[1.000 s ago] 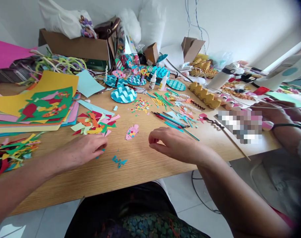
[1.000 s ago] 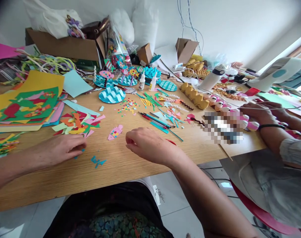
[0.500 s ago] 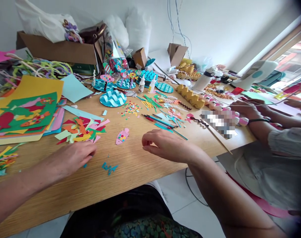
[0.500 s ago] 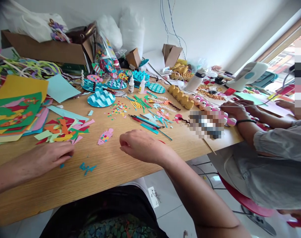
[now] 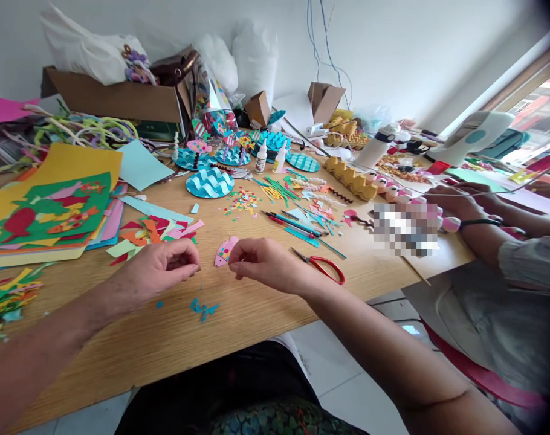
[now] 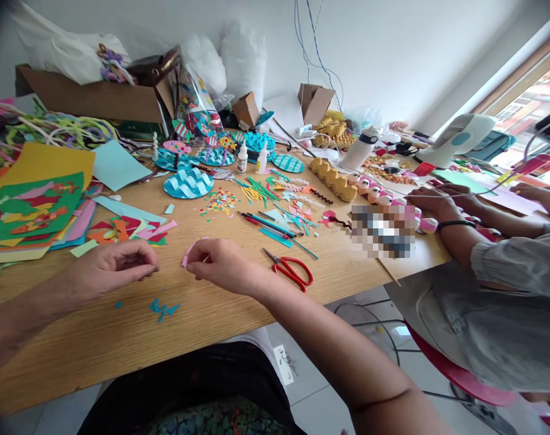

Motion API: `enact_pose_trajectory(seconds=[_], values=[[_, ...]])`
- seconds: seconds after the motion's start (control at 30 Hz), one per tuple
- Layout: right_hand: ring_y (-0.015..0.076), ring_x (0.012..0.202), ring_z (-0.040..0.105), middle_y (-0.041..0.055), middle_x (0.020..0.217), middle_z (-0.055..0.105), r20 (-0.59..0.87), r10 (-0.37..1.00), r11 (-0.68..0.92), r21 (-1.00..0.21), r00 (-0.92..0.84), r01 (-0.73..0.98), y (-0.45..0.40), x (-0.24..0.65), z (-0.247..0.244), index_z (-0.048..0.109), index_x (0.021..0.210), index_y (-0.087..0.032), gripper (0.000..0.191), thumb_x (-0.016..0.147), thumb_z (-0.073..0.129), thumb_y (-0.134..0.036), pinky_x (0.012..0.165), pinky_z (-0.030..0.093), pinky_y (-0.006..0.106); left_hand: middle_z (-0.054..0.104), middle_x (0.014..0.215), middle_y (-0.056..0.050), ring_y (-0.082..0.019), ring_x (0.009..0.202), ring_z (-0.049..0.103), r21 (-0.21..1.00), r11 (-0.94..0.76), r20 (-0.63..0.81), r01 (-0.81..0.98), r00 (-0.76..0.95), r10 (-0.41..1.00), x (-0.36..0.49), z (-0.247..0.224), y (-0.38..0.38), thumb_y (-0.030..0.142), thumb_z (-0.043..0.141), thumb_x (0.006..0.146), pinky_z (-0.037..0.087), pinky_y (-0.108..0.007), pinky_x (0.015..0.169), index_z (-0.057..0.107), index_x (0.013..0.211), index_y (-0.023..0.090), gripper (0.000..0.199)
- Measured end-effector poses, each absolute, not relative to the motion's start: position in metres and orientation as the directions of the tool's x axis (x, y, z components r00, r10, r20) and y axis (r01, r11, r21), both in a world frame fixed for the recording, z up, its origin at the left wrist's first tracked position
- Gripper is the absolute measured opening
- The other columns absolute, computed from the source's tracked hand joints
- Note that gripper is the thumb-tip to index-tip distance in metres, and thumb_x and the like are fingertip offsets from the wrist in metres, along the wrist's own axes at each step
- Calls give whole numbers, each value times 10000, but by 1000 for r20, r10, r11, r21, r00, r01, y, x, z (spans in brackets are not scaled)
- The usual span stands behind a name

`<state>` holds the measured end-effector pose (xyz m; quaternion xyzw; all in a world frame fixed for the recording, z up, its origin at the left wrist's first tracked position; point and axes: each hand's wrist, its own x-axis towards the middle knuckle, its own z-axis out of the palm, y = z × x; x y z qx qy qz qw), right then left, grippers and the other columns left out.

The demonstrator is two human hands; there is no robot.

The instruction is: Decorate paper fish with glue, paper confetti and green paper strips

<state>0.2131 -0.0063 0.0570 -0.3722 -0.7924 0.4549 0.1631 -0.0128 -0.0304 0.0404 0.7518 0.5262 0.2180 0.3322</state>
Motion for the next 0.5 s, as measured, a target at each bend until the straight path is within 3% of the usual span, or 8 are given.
enact_pose_trajectory(seconds=[0.13,0.23,0.5], values=[[72,604,575,-24,663,578,-85,750,174,-931,-656,320,-4,195,47,560,799,-141,47,772,535,-171,569,411,191,521,660,31,-115,639,531,859,-175,10,481,326,945,6,44,-25,309,543,721,460,-273,653,527,717,190,121],[69,589,578,-25,668,577,-87,788,121,-949,-610,292,-3,190,45,554,780,-143,33,766,542,-170,548,408,185,509,633,43,-101,593,511,900,-156,42,407,274,961,15,46,-23,289,550,702,468,-273,636,519,728,193,104],[60,601,527,-19,692,612,67,835,363,-814,-546,454,-1,192,45,583,763,-164,49,773,544,-192,553,353,174,621,797,2,-142,718,607,946,-88,-1,312,273,962,19,38,-15,269,556,705,498,-304,671,486,825,201,155]])
